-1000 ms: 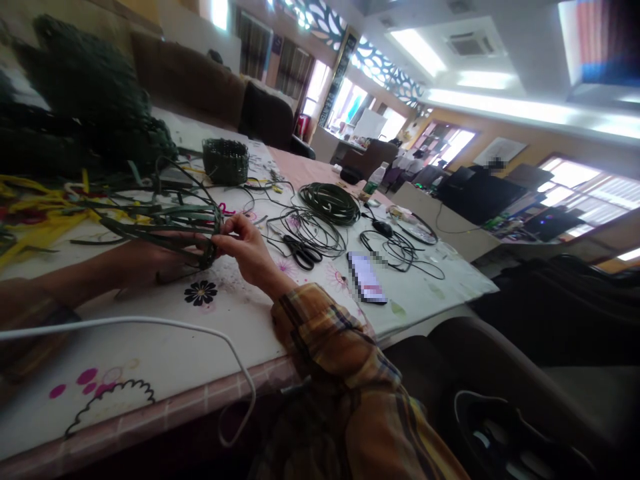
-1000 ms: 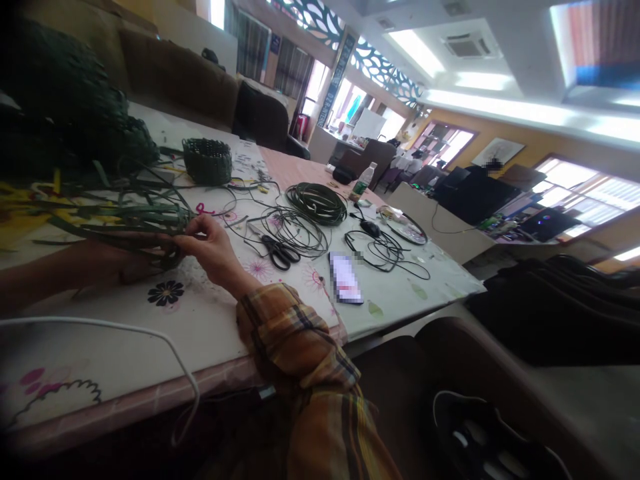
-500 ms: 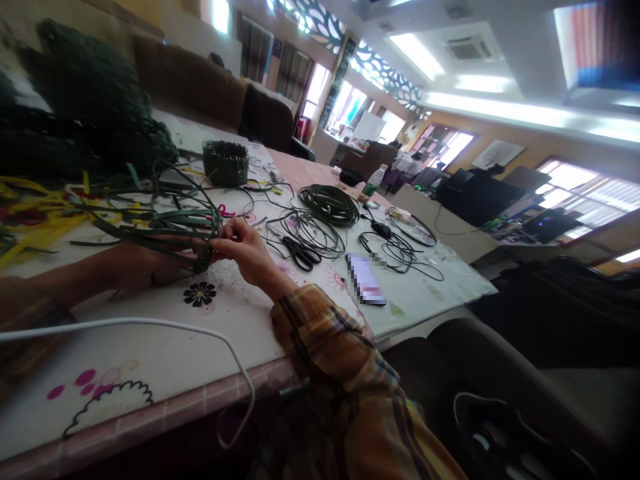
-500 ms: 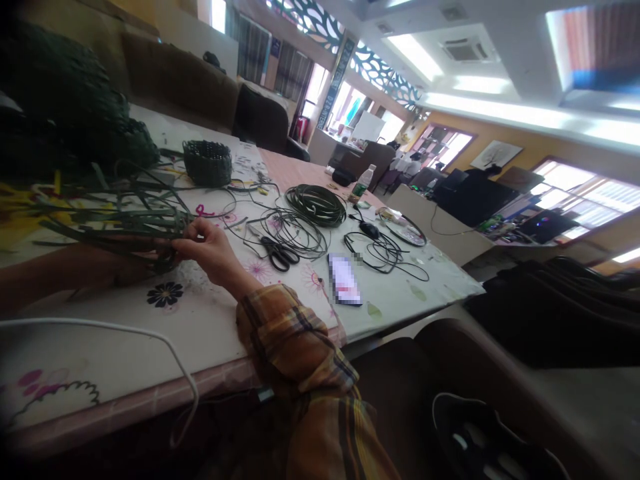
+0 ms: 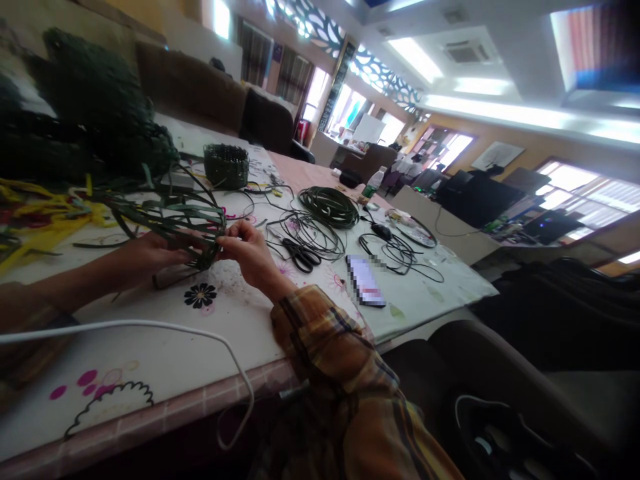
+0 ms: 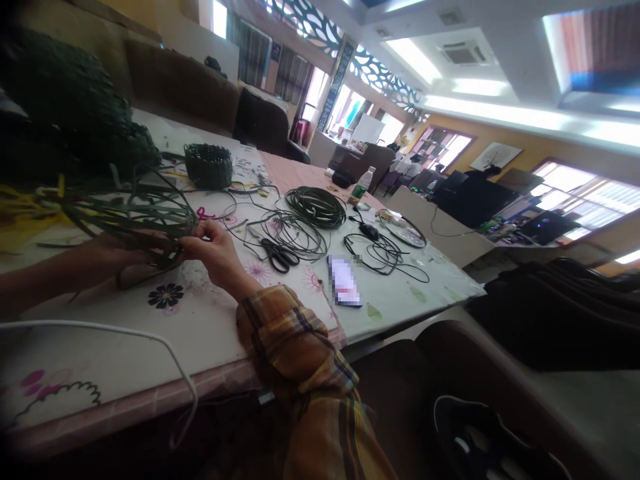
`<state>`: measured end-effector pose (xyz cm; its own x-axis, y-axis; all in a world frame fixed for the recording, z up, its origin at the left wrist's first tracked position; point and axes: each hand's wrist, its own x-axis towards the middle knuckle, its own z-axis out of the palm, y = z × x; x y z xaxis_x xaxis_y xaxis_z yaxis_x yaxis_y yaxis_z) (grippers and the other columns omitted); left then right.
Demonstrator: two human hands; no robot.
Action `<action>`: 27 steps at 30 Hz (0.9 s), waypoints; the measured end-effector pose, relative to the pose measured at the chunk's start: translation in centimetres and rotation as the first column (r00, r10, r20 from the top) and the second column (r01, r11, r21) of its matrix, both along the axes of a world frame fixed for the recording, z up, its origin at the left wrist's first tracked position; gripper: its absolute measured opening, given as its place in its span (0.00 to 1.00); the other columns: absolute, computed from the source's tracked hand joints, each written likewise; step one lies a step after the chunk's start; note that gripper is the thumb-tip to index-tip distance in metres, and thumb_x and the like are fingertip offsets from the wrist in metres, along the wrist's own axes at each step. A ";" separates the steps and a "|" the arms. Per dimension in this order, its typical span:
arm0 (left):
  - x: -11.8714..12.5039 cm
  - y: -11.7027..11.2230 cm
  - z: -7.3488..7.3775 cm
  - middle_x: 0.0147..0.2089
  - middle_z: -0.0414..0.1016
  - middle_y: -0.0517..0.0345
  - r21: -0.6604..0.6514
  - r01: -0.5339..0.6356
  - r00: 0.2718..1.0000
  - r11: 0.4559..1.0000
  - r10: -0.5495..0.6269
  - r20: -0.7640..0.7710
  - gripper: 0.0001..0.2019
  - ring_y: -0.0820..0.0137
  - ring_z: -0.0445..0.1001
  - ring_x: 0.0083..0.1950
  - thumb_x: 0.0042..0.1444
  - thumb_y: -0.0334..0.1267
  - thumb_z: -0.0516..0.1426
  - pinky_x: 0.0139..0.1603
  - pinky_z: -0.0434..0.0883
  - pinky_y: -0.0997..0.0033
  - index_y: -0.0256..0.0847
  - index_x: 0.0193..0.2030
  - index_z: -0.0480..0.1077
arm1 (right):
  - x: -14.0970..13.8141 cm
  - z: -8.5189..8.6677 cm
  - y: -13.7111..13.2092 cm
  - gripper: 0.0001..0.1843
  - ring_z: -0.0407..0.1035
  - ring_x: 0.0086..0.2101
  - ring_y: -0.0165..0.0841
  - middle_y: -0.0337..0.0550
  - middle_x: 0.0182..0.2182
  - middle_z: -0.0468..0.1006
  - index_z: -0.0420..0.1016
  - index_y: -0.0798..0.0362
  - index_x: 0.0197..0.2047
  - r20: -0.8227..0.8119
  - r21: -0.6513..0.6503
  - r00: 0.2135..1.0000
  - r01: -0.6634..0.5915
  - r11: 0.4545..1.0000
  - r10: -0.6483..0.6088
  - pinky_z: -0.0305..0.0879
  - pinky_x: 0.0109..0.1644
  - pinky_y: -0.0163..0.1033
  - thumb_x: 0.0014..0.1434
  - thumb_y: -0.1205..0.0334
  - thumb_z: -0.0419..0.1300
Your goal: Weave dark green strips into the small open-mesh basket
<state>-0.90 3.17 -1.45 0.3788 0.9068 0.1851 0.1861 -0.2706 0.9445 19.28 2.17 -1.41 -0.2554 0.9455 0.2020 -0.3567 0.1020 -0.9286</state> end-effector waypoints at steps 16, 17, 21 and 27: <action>0.1 0.3 0.1 0.44 0.83 0.51 -0.056 -0.001 0.999 0.998 0.003 0.037 0.18 0.58 0.78 0.45 0.39 0.48 0.71 0.47 0.78 0.58 0.42 0.35 0.78 | -0.5 0.2 -0.8 0.22 0.59 0.22 0.22 0.26 0.21 0.60 0.54 0.50 0.27 -0.108 -0.075 0.994 0.006 0.997 -0.014 0.76 0.27 0.35 0.45 0.62 0.68; 0.2 0.3 0.3 0.43 0.83 0.51 -0.054 -0.004 0.999 0.999 0.005 0.034 0.18 0.58 0.78 0.44 0.39 0.48 0.70 0.47 0.78 0.58 0.42 0.35 0.78 | -0.6 0.2 -0.8 0.21 0.58 0.22 0.22 0.25 0.20 0.60 0.55 0.51 0.26 -0.117 -0.072 0.993 0.012 0.997 -0.020 0.76 0.27 0.35 0.45 0.62 0.68; 0.1 -0.3 0.6 0.41 0.83 0.51 0.100 -0.040 0.990 0.994 0.052 -0.129 0.19 0.57 0.79 0.43 0.48 0.53 0.64 0.48 0.77 0.55 0.41 0.39 0.77 | -0.6 0.1 -0.8 0.20 0.57 0.21 0.22 0.26 0.20 0.62 0.56 0.51 0.26 -0.147 -0.059 0.988 0.037 0.998 -0.045 0.76 0.27 0.35 0.45 0.64 0.68; -0.2 -3.2 0.3 0.43 0.80 0.49 0.767 -0.054 0.867 0.639 0.411 -0.281 0.17 0.57 0.78 0.49 0.65 0.49 0.52 0.53 0.72 0.55 0.42 0.38 0.76 | -0.6 -0.5 -0.7 0.18 0.57 0.22 0.21 0.26 0.21 0.61 0.56 0.51 0.26 -0.150 -0.122 0.985 0.066 0.990 -0.084 0.81 0.36 0.40 0.48 0.68 0.65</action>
<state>-1.06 0.01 -1.13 0.3714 0.6146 0.6959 0.6433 -0.7108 0.2843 18.64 1.44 -1.88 -0.1568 0.9802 0.1206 -0.4921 0.0284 -0.8701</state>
